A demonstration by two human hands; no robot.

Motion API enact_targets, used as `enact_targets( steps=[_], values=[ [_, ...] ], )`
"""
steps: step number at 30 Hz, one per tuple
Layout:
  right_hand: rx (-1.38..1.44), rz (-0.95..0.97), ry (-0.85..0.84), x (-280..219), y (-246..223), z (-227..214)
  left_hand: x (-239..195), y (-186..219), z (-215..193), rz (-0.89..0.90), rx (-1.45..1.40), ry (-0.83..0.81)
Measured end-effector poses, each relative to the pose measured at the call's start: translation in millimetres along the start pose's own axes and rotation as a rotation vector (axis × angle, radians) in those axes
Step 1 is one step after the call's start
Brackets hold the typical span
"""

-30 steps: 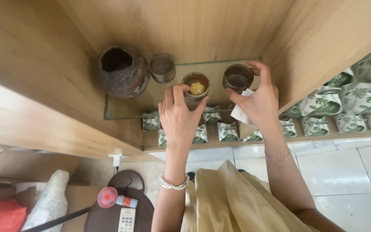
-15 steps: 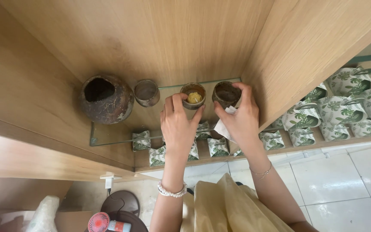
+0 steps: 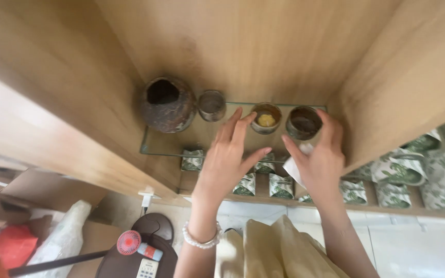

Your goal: The recorder is organizing gift boxes on a shelf and cleaning a glass display shelf with a wipe.

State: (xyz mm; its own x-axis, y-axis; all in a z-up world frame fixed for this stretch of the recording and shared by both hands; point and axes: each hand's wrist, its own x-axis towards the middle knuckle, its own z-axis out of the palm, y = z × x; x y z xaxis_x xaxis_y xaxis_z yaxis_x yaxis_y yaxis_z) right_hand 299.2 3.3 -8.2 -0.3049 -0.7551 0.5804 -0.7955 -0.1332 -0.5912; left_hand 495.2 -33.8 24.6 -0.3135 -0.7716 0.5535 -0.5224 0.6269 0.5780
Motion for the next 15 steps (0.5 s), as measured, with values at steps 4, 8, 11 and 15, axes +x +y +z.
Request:
enact_targets(
  steps=[4, 8, 11, 15],
  values=[
    [0.074, -0.123, 0.053, -36.2, -19.3, -38.4, 15.3, -5.3, -45.6, 0.09, 0.245, 0.046],
    [0.551, 0.081, 0.024, -91.3, 21.3, -59.4, 40.2, -32.3, -34.2, 0.076, 0.627, -0.142],
    [0.49, 0.121, -0.039, -114.8, 30.2, -63.0, 61.0, -56.0, -8.4, 0.04, 0.704, -0.241],
    [0.41, 0.088, -0.076, -121.5, 42.1, -68.5, 84.5, -76.4, 5.8, -0.057, 0.863, -0.365]
  ],
)
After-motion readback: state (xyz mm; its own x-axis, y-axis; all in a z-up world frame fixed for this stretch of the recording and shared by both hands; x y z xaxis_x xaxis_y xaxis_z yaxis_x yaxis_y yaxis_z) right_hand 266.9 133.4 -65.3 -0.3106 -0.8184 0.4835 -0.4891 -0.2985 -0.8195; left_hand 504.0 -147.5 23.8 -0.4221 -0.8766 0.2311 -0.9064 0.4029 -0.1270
